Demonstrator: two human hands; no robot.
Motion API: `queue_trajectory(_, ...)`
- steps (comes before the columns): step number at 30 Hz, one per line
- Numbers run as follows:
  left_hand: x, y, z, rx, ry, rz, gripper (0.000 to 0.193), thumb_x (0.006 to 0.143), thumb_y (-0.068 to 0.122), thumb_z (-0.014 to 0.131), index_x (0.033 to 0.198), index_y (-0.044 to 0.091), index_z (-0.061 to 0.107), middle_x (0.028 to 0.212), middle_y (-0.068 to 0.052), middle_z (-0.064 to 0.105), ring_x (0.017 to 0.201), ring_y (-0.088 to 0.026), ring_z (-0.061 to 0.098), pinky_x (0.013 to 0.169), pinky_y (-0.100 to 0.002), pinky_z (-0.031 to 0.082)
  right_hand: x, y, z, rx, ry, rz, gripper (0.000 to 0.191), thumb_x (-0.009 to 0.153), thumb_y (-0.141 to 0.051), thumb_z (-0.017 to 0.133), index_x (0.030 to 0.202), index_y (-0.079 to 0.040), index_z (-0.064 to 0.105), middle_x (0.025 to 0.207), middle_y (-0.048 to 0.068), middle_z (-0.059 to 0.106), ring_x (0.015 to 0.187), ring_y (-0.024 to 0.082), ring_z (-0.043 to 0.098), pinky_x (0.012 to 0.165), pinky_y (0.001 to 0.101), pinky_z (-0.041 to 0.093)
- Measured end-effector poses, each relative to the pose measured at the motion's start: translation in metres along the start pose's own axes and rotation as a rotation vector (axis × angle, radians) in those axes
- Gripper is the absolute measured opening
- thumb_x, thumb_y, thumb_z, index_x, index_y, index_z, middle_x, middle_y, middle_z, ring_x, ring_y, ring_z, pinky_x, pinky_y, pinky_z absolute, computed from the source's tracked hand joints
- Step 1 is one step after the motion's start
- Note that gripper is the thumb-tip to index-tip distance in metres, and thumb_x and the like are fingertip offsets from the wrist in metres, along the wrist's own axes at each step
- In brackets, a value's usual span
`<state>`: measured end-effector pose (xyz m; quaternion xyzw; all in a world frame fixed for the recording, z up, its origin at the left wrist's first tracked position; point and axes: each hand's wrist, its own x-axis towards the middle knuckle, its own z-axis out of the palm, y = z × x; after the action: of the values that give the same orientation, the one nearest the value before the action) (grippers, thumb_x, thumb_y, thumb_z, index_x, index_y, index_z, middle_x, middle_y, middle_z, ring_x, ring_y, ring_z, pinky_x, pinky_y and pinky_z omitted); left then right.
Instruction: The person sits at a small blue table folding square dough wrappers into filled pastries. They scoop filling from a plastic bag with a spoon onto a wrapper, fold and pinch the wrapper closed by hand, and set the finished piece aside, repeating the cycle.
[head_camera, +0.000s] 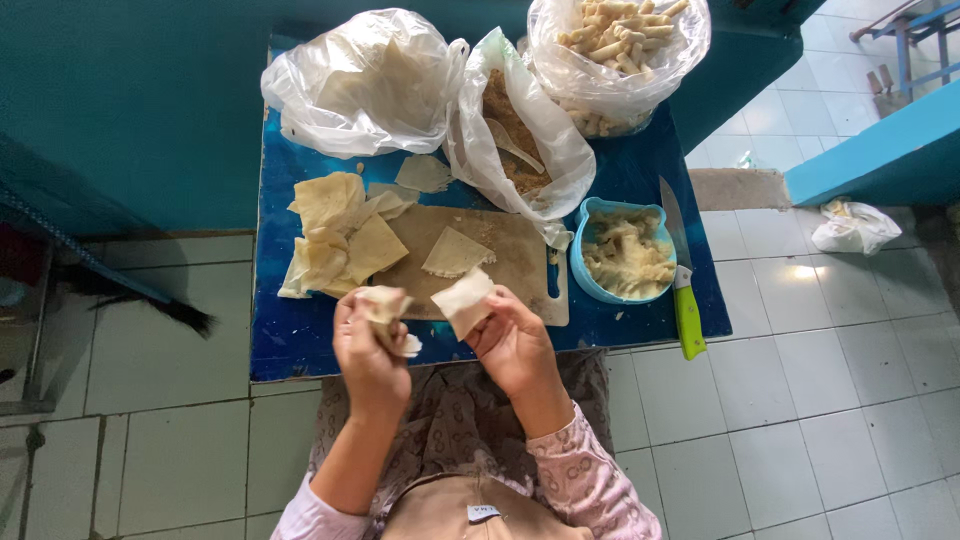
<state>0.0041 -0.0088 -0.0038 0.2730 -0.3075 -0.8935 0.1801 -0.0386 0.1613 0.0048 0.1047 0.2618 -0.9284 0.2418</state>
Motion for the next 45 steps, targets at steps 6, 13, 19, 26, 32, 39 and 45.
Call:
queue_trajectory(6, -0.007, 0.002, -0.011, 0.263, -0.364, -0.294, 0.027, 0.097, 0.022, 0.053, 0.107, 0.007, 0.073, 0.075, 0.003, 0.054, 0.062, -0.005, 0.049, 0.056, -0.021, 0.038, -0.016, -0.011, 0.022, -0.92, -0.016, -0.765, 0.011, 0.096, -0.004, 0.067, 0.105, -0.002, 0.063, 0.11, 0.015, 0.07, 0.102, 0.028, 0.07, 0.093, 0.0374, 0.057)
queue_trajectory(13, 0.002, -0.026, -0.024, 0.447, -0.47, -0.385, 0.023, 0.098, 0.027, 0.066, 0.107, 0.006, 0.072, 0.068, 0.009, 0.053, 0.057, -0.001, 0.04, 0.05, -0.021, 0.029, -0.043, -0.024, 0.04, -1.747, -0.489, -0.937, 0.026, 0.085, -0.004, 0.068, 0.111, -0.002, 0.068, 0.123, 0.017, 0.068, 0.125, 0.036, 0.063, 0.11, 0.0418, 0.047)
queue_trajectory(19, 0.003, -0.015, -0.01, 0.575, -0.634, -0.258, 0.029, 0.097, 0.024, 0.068, 0.113, 0.0, 0.074, 0.077, 0.008, 0.061, 0.066, -0.002, 0.048, 0.056, -0.022, 0.036, -0.006, -0.028, -0.005, -0.827, -0.13, -0.074, 0.023, 0.103, -0.012, 0.06, 0.117, 0.003, 0.069, 0.111, 0.008, 0.072, 0.103, 0.012, 0.067, 0.093, 0.0285, 0.053)
queue_trajectory(26, 0.01, 0.011, 0.031, 1.086, -0.639, 0.182, 0.03, 0.102, 0.027, 0.064, 0.1, -0.001, 0.073, 0.07, -0.006, 0.06, 0.064, -0.009, 0.05, 0.055, -0.029, 0.042, 0.031, -0.021, -0.017, -0.931, -0.04, -0.344, 0.021, 0.095, 0.001, 0.072, 0.115, 0.003, 0.066, 0.102, 0.005, 0.069, 0.089, 0.008, 0.066, 0.079, 0.0238, 0.056)
queue_trajectory(32, 0.021, 0.015, 0.042, 1.429, -0.393, 0.351, 0.027, 0.095, 0.032, 0.065, 0.089, 0.007, 0.075, 0.067, -0.014, 0.067, 0.06, -0.03, 0.067, 0.055, -0.04, 0.05, 0.053, -0.029, 0.008, -1.192, -0.035, -0.567, 0.044, 0.093, 0.005, 0.068, 0.135, -0.002, 0.059, 0.098, 0.006, 0.074, 0.086, 0.008, 0.067, 0.075, 0.0232, 0.054)
queue_trajectory(39, 0.036, 0.004, 0.048, 1.707, -0.34, 0.375, 0.028, 0.094, 0.034, 0.06, 0.088, 0.011, 0.076, 0.077, -0.012, 0.074, 0.074, -0.037, 0.071, 0.064, -0.048, 0.055, 0.069, -0.026, 0.01, -1.748, -0.054, -0.88, 0.054, 0.089, 0.006, 0.068, 0.141, -0.003, 0.057, 0.096, 0.014, 0.072, 0.088, 0.029, 0.072, 0.078, 0.0372, 0.057)
queue_trajectory(45, 0.033, 0.015, 0.036, 1.716, -0.352, 0.33, 0.039, 0.095, 0.046, 0.062, 0.091, 0.01, 0.078, 0.08, -0.013, 0.075, 0.08, -0.035, 0.072, 0.069, -0.045, 0.056, 0.066, -0.022, 0.011, -1.927, -0.062, -1.084, 0.042, 0.085, 0.002, 0.07, 0.125, -0.004, 0.063, 0.103, 0.018, 0.069, 0.101, 0.036, 0.065, 0.089, 0.0445, 0.051)
